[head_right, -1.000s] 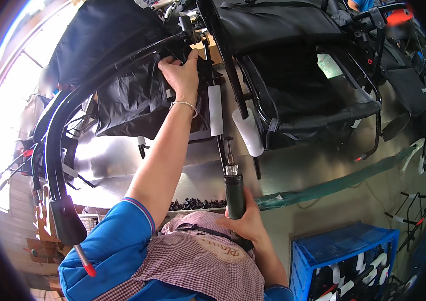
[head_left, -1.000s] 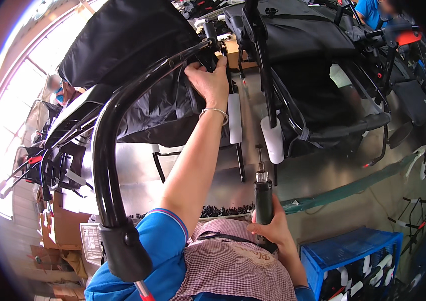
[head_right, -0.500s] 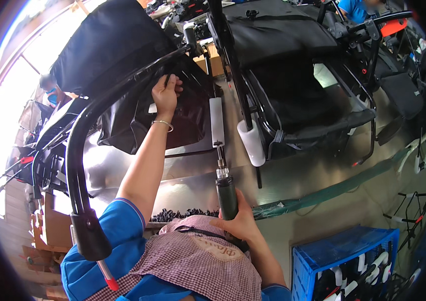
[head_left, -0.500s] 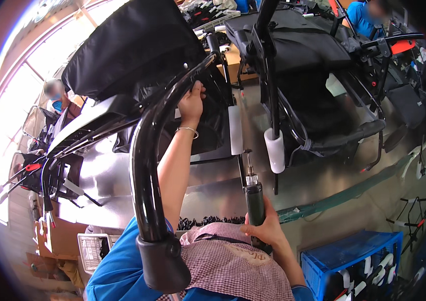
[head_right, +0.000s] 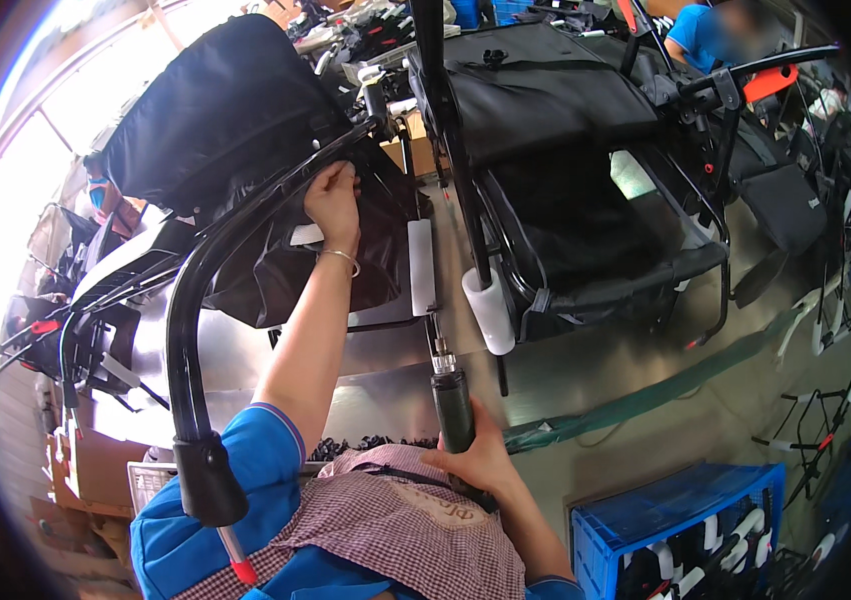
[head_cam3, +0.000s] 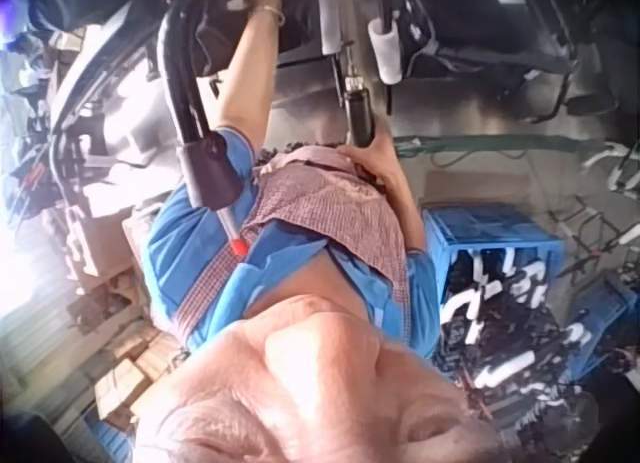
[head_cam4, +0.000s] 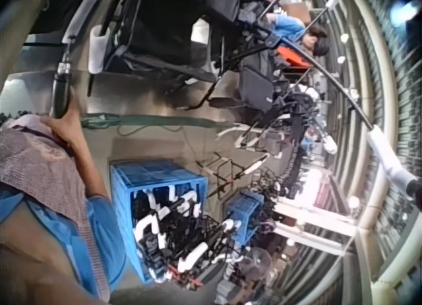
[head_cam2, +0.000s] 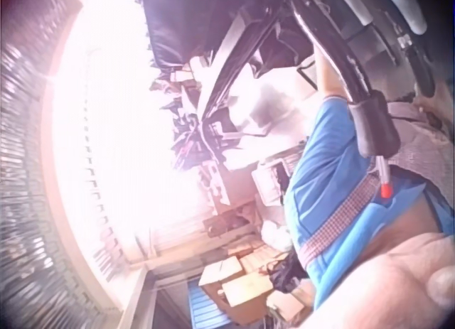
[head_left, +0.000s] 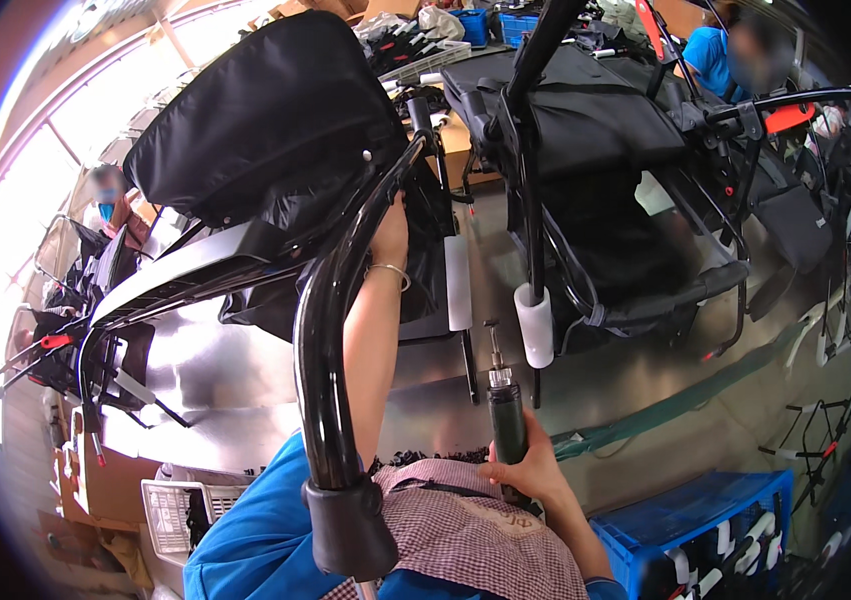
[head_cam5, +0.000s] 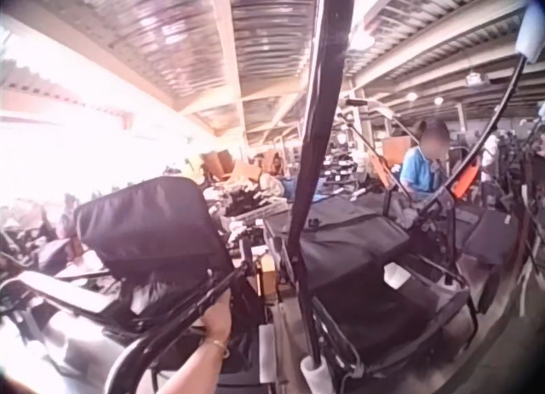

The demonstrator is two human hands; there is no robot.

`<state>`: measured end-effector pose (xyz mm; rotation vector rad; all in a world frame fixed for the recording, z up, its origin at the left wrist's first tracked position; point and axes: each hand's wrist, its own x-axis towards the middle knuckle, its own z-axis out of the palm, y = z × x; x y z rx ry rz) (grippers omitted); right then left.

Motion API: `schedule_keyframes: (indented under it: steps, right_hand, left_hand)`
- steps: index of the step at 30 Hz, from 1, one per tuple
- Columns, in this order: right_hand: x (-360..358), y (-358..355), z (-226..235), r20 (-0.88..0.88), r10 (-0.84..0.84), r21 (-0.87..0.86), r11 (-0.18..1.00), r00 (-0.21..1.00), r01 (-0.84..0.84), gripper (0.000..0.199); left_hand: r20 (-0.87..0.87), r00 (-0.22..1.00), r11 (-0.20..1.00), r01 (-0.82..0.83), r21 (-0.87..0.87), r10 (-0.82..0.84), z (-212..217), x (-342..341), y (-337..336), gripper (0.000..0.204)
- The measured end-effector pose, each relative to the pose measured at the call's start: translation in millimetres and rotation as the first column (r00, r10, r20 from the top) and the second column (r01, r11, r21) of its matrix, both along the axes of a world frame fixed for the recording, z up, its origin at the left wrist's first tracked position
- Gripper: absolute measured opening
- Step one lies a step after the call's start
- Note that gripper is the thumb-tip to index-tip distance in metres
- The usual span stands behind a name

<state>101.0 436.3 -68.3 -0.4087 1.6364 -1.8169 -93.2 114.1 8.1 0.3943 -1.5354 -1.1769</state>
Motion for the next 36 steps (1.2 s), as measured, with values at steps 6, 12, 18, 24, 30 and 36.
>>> schedule_keyframes:
  steps: [6, 12, 18, 24, 30, 36]
  right_hand:
    - [-6.6, 7.4, -1.2, -0.025, 0.039, 0.05, 0.998, 0.999, -0.038, 0.091]
    - [-10.4, 18.6, -9.4, -0.041, 0.064, 0.105, 0.993, 0.997, -0.06, 0.093]
    - [-11.7, 29.9, -3.2, -0.067, 0.052, 0.127, 0.991, 0.996, -0.043, 0.094]
    - [-10.7, 41.0, 0.6, -0.047, 0.031, 0.112, 0.993, 0.998, -0.025, 0.092]
    - [-11.7, 46.6, -1.6, -0.036, 0.002, 0.08, 0.997, 0.999, 0.0, 0.091]
    - [-18.4, 39.4, -1.1, -0.034, 0.018, 0.106, 0.994, 0.999, -0.014, 0.091]
  left_hand:
    - [-0.113, 0.993, 0.999, 0.03, -0.046, -0.035, -6.9, -5.4, 13.0, 0.017]
    - [-0.192, 0.969, 0.986, -0.164, -0.019, 0.157, -0.8, -1.9, 42.0, 0.018]
    - [-0.126, 0.944, 0.94, -0.32, -0.119, 0.305, 1.9, -10.0, 64.6, 0.014]
    - [-0.181, 0.904, 0.917, -0.397, -0.026, 0.387, 9.2, -47.1, 69.7, 0.013]
    - [-0.219, 0.915, 0.94, -0.324, 0.108, 0.34, 5.0, -54.9, 69.8, 0.015]
    - [-0.233, 0.964, 0.987, -0.097, 0.129, 0.125, -12.1, -33.8, 59.4, 0.02]
